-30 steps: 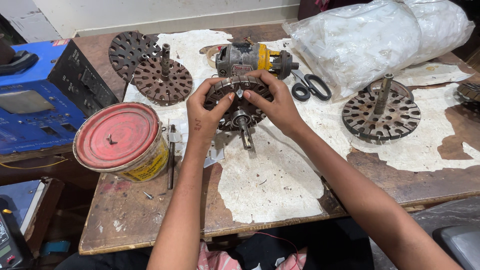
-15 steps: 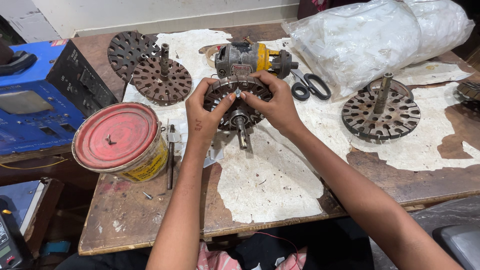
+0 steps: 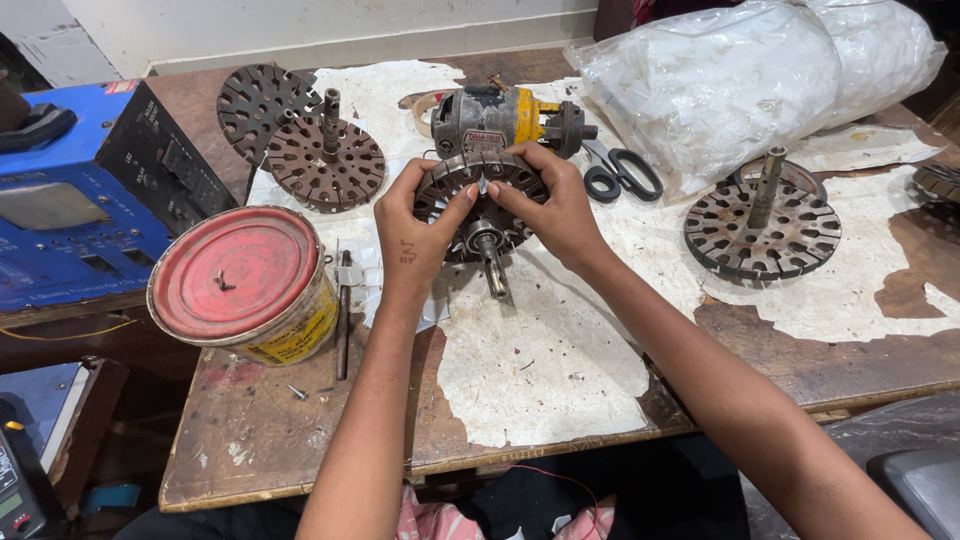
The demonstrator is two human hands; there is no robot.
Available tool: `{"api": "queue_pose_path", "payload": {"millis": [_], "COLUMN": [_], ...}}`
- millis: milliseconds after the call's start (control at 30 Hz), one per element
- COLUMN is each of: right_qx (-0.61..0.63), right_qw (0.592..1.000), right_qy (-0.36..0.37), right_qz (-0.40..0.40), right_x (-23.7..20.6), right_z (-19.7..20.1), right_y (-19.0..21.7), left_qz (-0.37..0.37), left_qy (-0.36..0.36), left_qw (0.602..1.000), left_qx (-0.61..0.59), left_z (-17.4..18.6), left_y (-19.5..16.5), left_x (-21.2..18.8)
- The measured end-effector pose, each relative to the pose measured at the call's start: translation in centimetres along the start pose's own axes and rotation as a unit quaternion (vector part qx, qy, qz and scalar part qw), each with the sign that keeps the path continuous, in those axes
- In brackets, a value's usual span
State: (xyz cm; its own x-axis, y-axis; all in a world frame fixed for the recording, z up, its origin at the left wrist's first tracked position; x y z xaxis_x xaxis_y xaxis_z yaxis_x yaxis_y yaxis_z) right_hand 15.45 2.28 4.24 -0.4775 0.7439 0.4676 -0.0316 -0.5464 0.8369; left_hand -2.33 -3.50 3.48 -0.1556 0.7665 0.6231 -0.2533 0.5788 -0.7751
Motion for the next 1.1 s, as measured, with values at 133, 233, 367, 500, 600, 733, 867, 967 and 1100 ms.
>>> {"api": "queue_pose_path", "payload": {"millis": [133,233,367,500,600,733,867,967,1100], "right_qx": [-0.006,-0.020,-0.013,-0.019,-0.060,-0.087,-0.078,-0.015,-0.064], "right_qw": [1.000,1.000,1.000,0.999,0.997,0.995,0.995,0.999,0.997], "right_qy": [-0.006,-0.016,-0.015,-0.023,-0.036,-0.046,-0.045,-0.026,-0.039], "right_qz": [0.014,0.018,0.021,0.014,0.012,0.001,0.032,0.023,0.021], "right_x": [0.0,0.0,0.1,0.3,0.3,0.3,0.2,0.2,0.3], "right_z": [-0.1,-0.2,-0.2,-0.3,-0.4,-0.6,-0.6,-0.5,-0.6], "right_y": [-0.1,0.0,0.1,0.4,0.7,1.1,1.1,0.8,0.4], "left_qz": [-0.008,-0.029,-0.029,-0.017,0.018,-0.026,-0.033,-0.025,-0.030], "left_qy": [-0.012,-0.019,-0.023,-0.027,0.000,0.022,0.057,0.064,0.058], "left_qw": [0.998,0.996,0.993,0.992,0.996,0.998,0.997,0.996,0.996], "left_qx": [0.053,0.085,0.113,0.119,0.082,0.055,0.051,0.054,0.067], "left_z": [0.0,-0.1,-0.1,-0.3,-0.1,0.3,0.6,0.5,0.6], "left_y": [-0.4,-0.7,-1.0,-0.7,-0.2,0.3,0.3,0.2,-0.2], "left_x": [0.0,0.0,0.0,-0.2,0.3,0.3,0.2,0.2,0.2]}}
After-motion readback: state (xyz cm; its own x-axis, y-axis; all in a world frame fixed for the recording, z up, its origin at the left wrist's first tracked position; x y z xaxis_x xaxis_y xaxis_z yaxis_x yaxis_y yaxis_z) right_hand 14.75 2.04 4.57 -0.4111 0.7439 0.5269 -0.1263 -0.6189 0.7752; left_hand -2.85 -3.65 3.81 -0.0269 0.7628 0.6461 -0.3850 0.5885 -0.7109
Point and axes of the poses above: each hand's wrist, its own x-axis towards the middle knuckle, its own z-axis out of the back of the hand, y = z × x, the point moved 1 cm from there along x, towards the middle knuckle, and after that the axes turned 6 degrees about y, right-handed, at the moved point
